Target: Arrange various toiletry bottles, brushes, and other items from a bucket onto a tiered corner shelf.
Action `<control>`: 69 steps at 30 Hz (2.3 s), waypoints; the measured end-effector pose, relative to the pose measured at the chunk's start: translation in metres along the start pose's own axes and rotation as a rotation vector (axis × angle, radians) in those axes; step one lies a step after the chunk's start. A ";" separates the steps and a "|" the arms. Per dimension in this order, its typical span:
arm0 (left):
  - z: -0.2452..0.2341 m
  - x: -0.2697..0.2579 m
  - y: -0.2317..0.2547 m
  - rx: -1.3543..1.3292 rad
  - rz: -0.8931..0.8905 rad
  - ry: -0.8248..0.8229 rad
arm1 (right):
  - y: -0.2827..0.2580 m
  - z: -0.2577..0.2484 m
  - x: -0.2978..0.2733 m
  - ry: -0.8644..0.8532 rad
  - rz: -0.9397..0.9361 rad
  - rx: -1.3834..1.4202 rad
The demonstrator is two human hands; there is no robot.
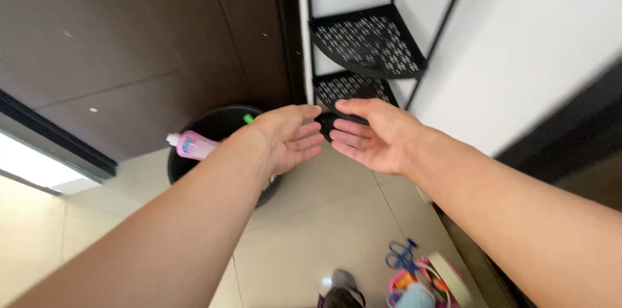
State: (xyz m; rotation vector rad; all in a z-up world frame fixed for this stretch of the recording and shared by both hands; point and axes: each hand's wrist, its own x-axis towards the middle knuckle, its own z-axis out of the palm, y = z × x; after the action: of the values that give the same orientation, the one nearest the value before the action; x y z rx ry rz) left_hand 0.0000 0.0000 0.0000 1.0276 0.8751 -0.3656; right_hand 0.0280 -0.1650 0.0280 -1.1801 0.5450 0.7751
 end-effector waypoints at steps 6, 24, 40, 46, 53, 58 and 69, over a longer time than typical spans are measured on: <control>-0.003 0.032 0.060 0.035 0.009 0.016 | -0.050 0.038 0.025 0.056 0.002 -0.035; -0.034 0.131 0.159 0.048 -0.028 -0.062 | -0.108 0.121 0.120 0.112 -0.022 -0.069; -0.218 0.149 0.203 -0.032 0.014 0.123 | -0.035 0.289 0.188 -0.029 0.098 -0.308; -0.244 0.122 0.186 -0.087 0.047 0.232 | -0.013 0.303 0.174 -0.082 0.107 -0.379; -0.285 0.131 0.176 -0.148 0.067 0.293 | 0.011 0.325 0.200 -0.155 0.105 -0.463; -0.325 0.164 0.160 -0.165 0.062 0.421 | 0.052 0.337 0.249 -0.184 0.104 -0.530; -0.405 0.259 0.060 -0.179 0.103 0.469 | 0.166 0.319 0.354 -0.200 0.156 -0.588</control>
State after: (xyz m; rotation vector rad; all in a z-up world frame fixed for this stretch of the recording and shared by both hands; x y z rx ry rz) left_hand 0.0137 0.4095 -0.2577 1.0017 1.2446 0.0479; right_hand 0.1167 0.2560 -0.2361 -1.5852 0.2445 1.2251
